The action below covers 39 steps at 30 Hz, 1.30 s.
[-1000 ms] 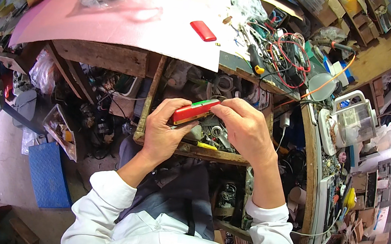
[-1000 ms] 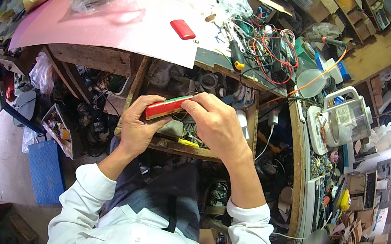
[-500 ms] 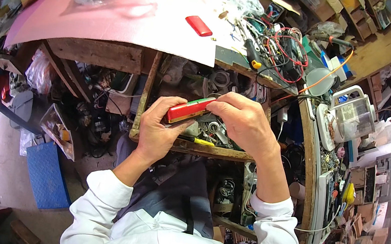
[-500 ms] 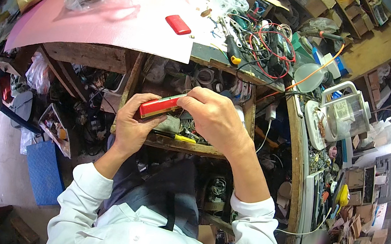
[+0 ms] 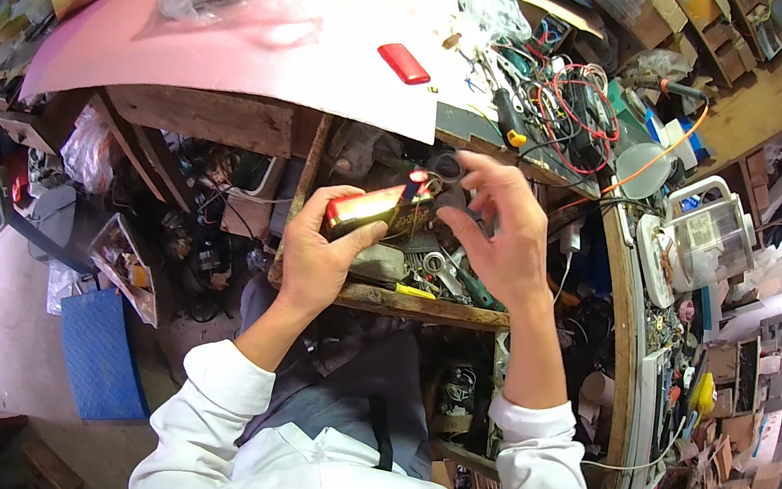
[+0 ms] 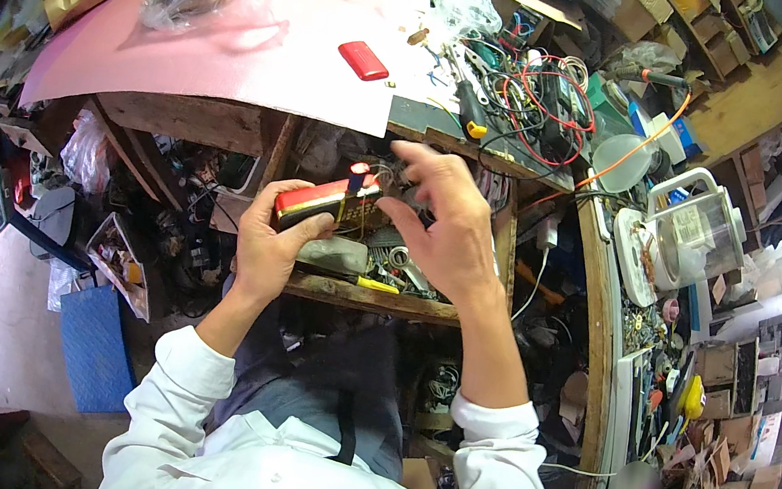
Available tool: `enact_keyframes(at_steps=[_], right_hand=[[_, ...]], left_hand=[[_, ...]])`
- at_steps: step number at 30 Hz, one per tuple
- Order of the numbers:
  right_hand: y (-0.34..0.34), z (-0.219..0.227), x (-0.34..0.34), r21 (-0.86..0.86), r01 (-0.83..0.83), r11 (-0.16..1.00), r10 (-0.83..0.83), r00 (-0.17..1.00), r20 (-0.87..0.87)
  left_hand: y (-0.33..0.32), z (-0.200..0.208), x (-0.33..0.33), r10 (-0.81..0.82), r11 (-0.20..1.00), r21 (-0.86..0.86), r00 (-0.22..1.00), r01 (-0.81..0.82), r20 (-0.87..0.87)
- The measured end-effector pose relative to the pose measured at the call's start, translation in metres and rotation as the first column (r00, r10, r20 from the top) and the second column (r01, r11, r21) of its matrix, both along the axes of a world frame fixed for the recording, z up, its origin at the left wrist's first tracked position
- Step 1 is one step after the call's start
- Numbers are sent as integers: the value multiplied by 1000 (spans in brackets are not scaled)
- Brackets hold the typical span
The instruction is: The person handles a black handheld device, then opens a red remote control to insert batteries. They test the remote by pressing buttons and place it on the table.
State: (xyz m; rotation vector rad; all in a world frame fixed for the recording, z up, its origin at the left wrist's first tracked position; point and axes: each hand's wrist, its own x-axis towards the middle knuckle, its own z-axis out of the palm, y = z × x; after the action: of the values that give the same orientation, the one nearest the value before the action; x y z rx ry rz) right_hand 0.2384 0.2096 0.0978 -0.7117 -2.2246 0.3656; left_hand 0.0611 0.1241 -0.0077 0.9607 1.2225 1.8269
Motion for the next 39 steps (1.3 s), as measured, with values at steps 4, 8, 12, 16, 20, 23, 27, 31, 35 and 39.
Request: enact_keyframes(at_steps=[4, 8, 12, 16, 20, 23, 27, 31, 35, 39], right_hand=[[-13, -34, -1, -332, 179, 926, -207, 977, -51], [-32, -60, -15, -222, 226, 948, -230, 973, 9], [-34, -78, -21, -248, 214, 945, -261, 949, -175], [-29, -81, -16, -442, -12, 897, -202, 879, -433], [-3, -70, -1, -511, -42, 859, -289, 784, -549], [17, -81, 7, -503, -78, 861, -269, 770, -579], [31, -96, 5, -588, -69, 806, -294, 816, -498], [30, -102, 0, -710, -143, 690, -246, 876, -415], [23, -95, 0, -719, -173, 673, -196, 896, -399], [16, -88, -4, -746, -187, 640, -176, 909, -378]], left_hand=[[4, 0, -1, -41, 999, 12, 989, 40, 141], [3, 3, -2, -47, 999, 27, 975, 42, 216], [2, 2, -2, -70, 998, 24, 962, 66, 263], [1, 7, -3, -76, 997, 3, 953, 79, 293], [3, 6, -6, -110, 993, 3, 936, 116, 335], [6, 7, -11, -167, 984, 1, 923, 177, 346], [12, 11, -15, -238, 967, 13, 890, 253, 390], [21, 9, -26, -301, 947, 5, 886, 320, 353], [30, 9, -30, -322, 940, -1, 883, 342, 341], [25, 9, -35, -290, 946, -28, 883, 322, 369]])
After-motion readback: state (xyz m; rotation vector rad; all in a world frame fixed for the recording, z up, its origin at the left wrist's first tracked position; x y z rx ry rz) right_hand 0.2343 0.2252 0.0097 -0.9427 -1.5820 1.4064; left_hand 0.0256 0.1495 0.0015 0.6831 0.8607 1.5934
